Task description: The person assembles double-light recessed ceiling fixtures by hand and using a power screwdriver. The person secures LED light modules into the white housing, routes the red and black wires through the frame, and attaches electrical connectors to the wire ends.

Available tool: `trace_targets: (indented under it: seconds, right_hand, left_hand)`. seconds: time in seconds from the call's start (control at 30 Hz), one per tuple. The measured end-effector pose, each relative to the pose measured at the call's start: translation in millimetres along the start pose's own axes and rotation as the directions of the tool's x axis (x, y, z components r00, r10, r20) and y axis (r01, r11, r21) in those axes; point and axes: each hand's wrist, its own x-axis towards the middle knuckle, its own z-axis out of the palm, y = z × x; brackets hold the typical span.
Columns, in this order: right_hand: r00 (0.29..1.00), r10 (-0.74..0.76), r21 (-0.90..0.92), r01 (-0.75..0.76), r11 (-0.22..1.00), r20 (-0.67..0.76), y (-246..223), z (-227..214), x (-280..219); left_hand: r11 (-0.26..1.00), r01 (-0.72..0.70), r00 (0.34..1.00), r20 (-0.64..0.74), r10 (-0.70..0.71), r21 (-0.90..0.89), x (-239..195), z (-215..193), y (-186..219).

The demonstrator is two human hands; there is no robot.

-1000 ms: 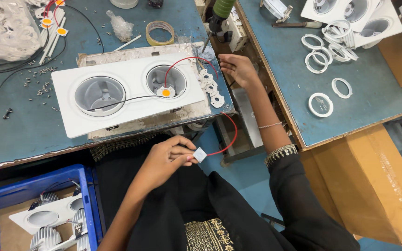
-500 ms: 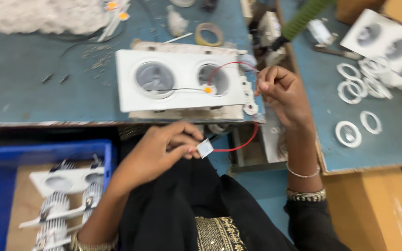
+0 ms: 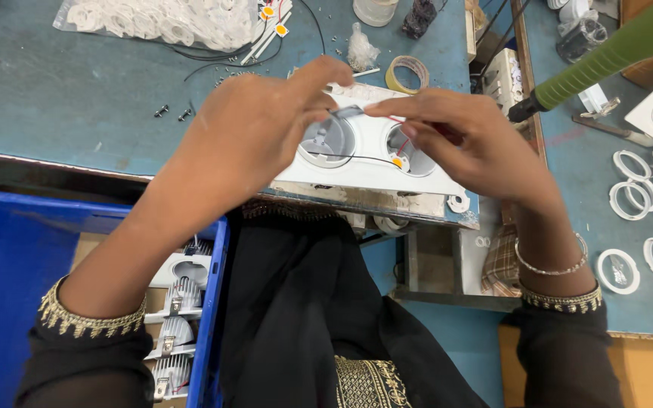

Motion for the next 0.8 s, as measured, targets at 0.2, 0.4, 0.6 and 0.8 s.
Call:
trace_targets:
  seconds: [0.2, 0.4, 0.6, 0.8]
  right_hand:
    - [1.000, 0.012, -0.116, -0.014, 0.993, -0.012, 39, 41, 34]
    - [0.993, -0.090, -0.356, 0.110, 0.928, 0.071, 80, 65, 46]
    - [0.989, -0.121, -0.365, 0.142, 0.920, 0.081, 101, 83, 49]
    - [0.967, -0.049, -0.429, 0.157, 0.890, 0.251, 98, 85, 55]
  left_hand:
    - [0.996, 0.039, 0.998, -0.048, -0.035, 0.080, 3, 46, -71]
    - [0.982, 0.048, 0.999, -0.021, -0.045, 0.185, -6, 75, -98]
    - [0.991, 0.120, 0.991, 0.059, -0.117, -0.052, 0, 75, -106]
    - [0.997, 0.047, 0.988, 0.141, -0.056, 0.068, 1, 86, -109]
